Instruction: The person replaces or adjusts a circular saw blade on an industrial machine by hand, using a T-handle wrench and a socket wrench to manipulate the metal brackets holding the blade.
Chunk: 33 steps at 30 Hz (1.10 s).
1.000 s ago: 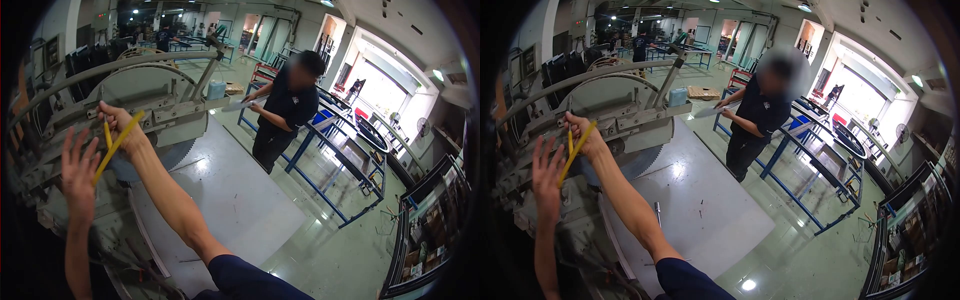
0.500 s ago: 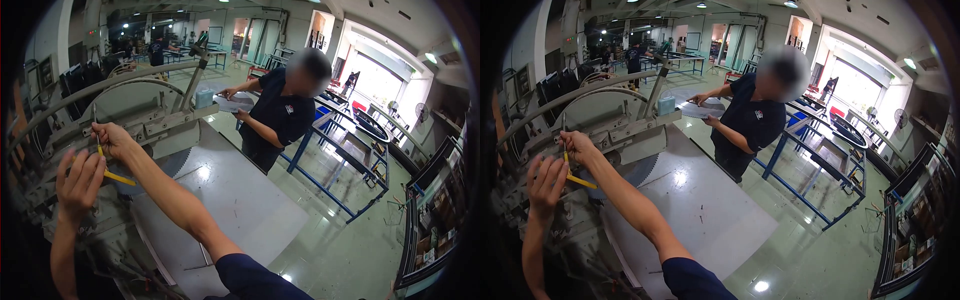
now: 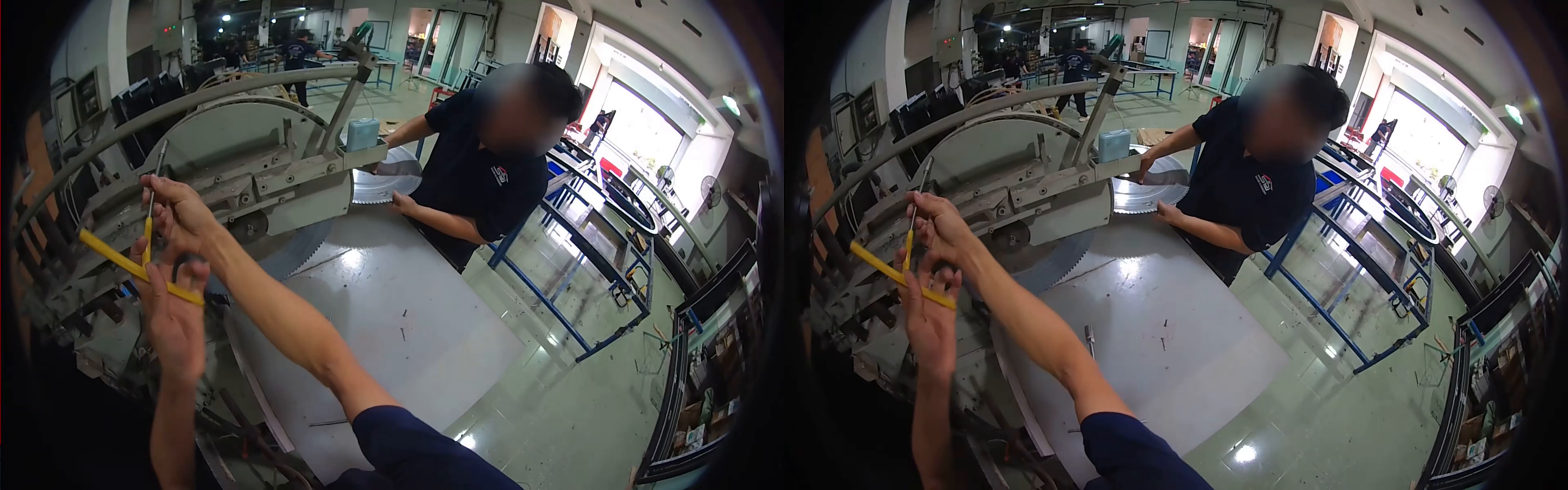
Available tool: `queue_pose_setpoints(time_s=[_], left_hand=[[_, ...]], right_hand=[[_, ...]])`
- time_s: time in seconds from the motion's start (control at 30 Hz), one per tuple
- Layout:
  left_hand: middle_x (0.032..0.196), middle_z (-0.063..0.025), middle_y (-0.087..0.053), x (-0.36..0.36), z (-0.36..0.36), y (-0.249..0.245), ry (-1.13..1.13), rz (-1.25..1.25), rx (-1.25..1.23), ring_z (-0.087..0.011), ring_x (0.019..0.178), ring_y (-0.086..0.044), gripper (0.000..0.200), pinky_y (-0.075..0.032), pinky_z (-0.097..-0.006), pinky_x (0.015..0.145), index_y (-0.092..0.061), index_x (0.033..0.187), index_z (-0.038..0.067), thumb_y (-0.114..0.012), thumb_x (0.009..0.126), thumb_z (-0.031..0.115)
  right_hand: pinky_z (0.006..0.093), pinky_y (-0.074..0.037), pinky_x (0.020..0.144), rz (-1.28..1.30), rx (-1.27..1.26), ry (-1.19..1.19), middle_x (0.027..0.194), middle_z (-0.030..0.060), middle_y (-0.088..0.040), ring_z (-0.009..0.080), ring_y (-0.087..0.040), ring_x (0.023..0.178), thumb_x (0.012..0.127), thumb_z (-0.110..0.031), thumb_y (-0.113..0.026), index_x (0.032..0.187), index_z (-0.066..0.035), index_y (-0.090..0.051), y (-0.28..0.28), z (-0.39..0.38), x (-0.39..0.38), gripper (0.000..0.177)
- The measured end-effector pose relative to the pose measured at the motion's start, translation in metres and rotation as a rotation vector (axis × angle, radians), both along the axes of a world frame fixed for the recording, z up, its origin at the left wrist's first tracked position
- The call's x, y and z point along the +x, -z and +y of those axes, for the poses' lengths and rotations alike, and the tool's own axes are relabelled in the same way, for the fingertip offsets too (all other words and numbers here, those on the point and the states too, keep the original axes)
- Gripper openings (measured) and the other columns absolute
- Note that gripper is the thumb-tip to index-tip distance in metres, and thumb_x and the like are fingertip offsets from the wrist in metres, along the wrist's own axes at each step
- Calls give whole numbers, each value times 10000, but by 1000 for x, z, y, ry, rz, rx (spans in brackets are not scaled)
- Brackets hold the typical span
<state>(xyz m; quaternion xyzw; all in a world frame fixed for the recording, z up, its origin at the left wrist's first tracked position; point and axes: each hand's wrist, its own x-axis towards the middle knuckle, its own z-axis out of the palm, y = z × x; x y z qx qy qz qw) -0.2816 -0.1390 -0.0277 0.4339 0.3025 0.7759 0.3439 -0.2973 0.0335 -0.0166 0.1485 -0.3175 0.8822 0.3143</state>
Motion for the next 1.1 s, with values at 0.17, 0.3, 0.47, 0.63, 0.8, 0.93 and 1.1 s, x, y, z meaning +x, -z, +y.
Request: queue_pose_setpoints(time_s=[0.17,0.3,0.47,0.63,0.8,0.93,1.1], left_hand=[[1541,-146,-210,7,18,12,222,51,216,-330,1394,-321,661,-302,-504,1108,-170,1509,181,-549,985,321],[1559,-79,-125,-28,8,-5,-806,1133,479,-344,1413,-258,804,-229,-595,1121,-220,1467,168,-731,859,290],[1205,-13,-650,-49,-18,-54,-1083,2085,538,-164,1048,-634,297,-421,-474,1012,-664,1104,156,-707,811,169],[1331,-56,-573,-21,-12,-44,-846,1436,249,-142,775,-631,501,-499,-236,604,-481,1371,79,-640,902,150],[1184,-49,-572,2,19,5,-334,458,71,-48,728,-495,245,-431,-218,683,-512,1176,37,-449,1041,232],[1044,-13,-519,47,36,17,-87,-242,334,-84,808,-431,194,-376,-236,816,-481,1058,76,-438,1046,264],[1199,-72,-529,35,37,21,-112,-82,386,-113,944,-495,162,-403,-267,886,-472,1134,80,-442,1037,207]], right_hand=[[117,-403,390,66,-100,9,770,-14,-629,-13,-514,517,969,-216,-590,1038,-60,-597,8,9,-10,171],[113,-367,381,-25,-97,50,755,-7,-621,-24,-488,504,952,-178,-595,998,-44,-606,6,8,2,142],[113,-305,372,-81,-153,33,733,3,-604,-21,-380,455,952,-163,-586,1009,-49,-593,0,7,2,127],[121,-293,375,48,-245,-69,778,2,-601,-15,-398,458,966,-203,-596,994,-49,-595,3,7,-10,157],[126,-304,346,219,-239,-321,832,41,-620,-3,-428,466,994,-322,-552,1175,-33,-572,15,-31,21,342],[187,-411,559,277,-257,-432,865,22,-509,91,-431,650,1010,-399,-492,1255,-34,-525,36,-50,46,441],[237,-419,568,-171,-504,54,796,13,-509,115,-475,651,968,-537,-486,1206,9,-501,22,-81,82,596]])
